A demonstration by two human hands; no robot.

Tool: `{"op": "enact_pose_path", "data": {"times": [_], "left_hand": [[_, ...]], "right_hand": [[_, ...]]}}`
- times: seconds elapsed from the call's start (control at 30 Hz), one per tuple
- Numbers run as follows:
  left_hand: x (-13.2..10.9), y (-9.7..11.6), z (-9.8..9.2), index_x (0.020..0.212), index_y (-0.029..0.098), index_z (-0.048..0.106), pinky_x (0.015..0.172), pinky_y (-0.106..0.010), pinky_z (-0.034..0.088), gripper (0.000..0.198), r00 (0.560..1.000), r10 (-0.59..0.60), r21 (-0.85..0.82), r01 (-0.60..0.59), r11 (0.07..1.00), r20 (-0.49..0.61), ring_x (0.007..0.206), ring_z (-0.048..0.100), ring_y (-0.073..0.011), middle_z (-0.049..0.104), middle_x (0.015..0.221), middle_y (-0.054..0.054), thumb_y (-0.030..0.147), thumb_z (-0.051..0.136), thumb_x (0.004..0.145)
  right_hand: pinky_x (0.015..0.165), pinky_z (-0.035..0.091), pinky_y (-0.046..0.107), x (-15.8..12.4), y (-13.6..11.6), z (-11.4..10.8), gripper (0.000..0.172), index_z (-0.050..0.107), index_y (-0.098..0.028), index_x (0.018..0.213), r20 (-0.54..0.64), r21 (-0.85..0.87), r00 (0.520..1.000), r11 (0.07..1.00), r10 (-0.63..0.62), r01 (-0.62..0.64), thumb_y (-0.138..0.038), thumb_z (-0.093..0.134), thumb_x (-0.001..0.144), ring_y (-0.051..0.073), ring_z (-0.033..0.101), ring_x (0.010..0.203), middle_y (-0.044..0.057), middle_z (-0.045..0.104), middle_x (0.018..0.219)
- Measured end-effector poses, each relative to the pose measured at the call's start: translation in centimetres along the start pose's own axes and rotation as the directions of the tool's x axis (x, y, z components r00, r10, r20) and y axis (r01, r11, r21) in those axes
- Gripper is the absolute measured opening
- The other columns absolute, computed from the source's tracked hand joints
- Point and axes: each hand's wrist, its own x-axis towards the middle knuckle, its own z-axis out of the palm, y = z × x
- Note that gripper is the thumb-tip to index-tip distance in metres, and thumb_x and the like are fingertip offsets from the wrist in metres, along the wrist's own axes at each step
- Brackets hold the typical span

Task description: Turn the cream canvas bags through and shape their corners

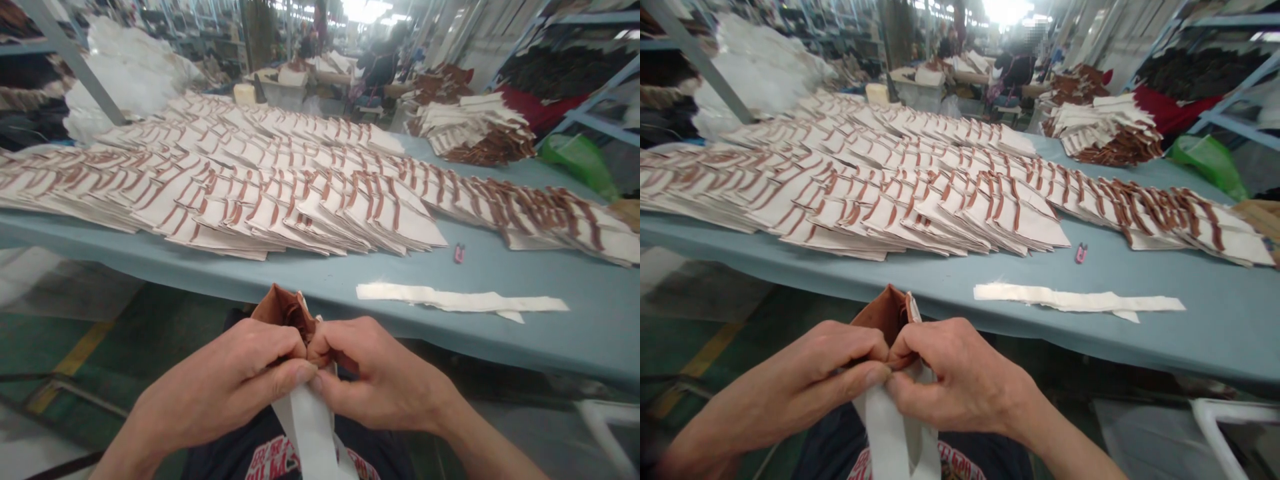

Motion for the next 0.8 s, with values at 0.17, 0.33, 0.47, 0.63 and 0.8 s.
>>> {"op": "enact_pose_path", "data": {"times": [0.17, 0.33, 0.47, 0.63, 0.8], "left_hand": [[-0.5, 0.2, 0.1, 0.073, 0.020, 0.051, 0.059, -0.021, 0.033, 0.029, 0.995, 0.095, 0.050, -0.093, 0.994, -0.036, 0.060, 0.049, -0.0085, 0.053, 0.068, 0.008, 0.021, 0.056, 0.102], [-1.2, -0.1, 1.5, 0.075, 0.021, 0.047, 0.057, -0.023, 0.032, 0.025, 0.981, 0.167, 0.175, -0.148, 0.973, -0.103, 0.059, 0.051, -0.0095, 0.054, 0.068, 0.007, 0.013, 0.054, 0.096], [-1.6, -1.0, 3.0, 0.074, 0.022, 0.039, 0.054, -0.024, 0.029, 0.026, 0.955, 0.226, 0.191, -0.190, 0.963, -0.190, 0.055, 0.045, -0.0083, 0.046, 0.064, 0.008, 0.014, 0.049, 0.096], [-1.6, -1.1, 3.8, 0.070, 0.021, 0.033, 0.051, -0.020, 0.027, 0.032, 0.958, 0.168, -0.117, -0.199, 0.973, -0.231, 0.053, 0.036, -0.0070, 0.037, 0.062, 0.008, 0.019, 0.050, 0.098], [-1.3, -1.3, 4.5, 0.066, 0.019, 0.040, 0.051, -0.021, 0.029, 0.055, 0.963, 0.073, -0.502, -0.199, 0.842, -0.260, 0.055, 0.036, -0.0086, 0.038, 0.060, 0.006, 0.059, 0.055, 0.101]], "right_hand": [[0.057, 0.036, 0.021, -0.2, -0.4, -0.2, 0.011, 0.055, -0.020, 0.079, 0.043, -0.017, 0.999, 0.999, -0.033, 0.033, -0.014, 0.061, 0.086, 0.009, 0.051, 0.059, -0.004, 0.060, 0.071], [0.058, 0.036, 0.022, -0.9, -0.5, 0.2, 0.011, 0.053, -0.021, 0.080, 0.055, -0.026, 0.996, 0.997, -0.066, 0.068, -0.012, 0.058, 0.083, 0.010, 0.051, 0.061, -0.003, 0.059, 0.072], [0.060, 0.036, 0.024, -0.9, -0.4, 0.5, 0.007, 0.053, -0.021, 0.078, 0.036, 0.011, 0.998, 0.999, -0.043, 0.043, -0.015, 0.055, 0.081, 0.011, 0.047, 0.060, -0.004, 0.055, 0.069], [0.054, 0.029, 0.025, -0.1, -0.1, 1.2, 0.039, 0.043, -0.021, 0.067, 0.096, 0.180, 0.995, 0.984, -0.016, -0.002, -0.039, 0.046, 0.101, 0.010, 0.037, 0.054, -0.006, 0.039, 0.061], [0.046, 0.023, 0.022, 0.0, 0.8, 3.0, 0.061, 0.043, -0.020, 0.062, 0.071, 0.529, 0.995, 0.842, 0.075, -0.101, -0.068, 0.060, 0.095, 0.007, 0.027, 0.051, -0.008, 0.035, 0.056]]}}
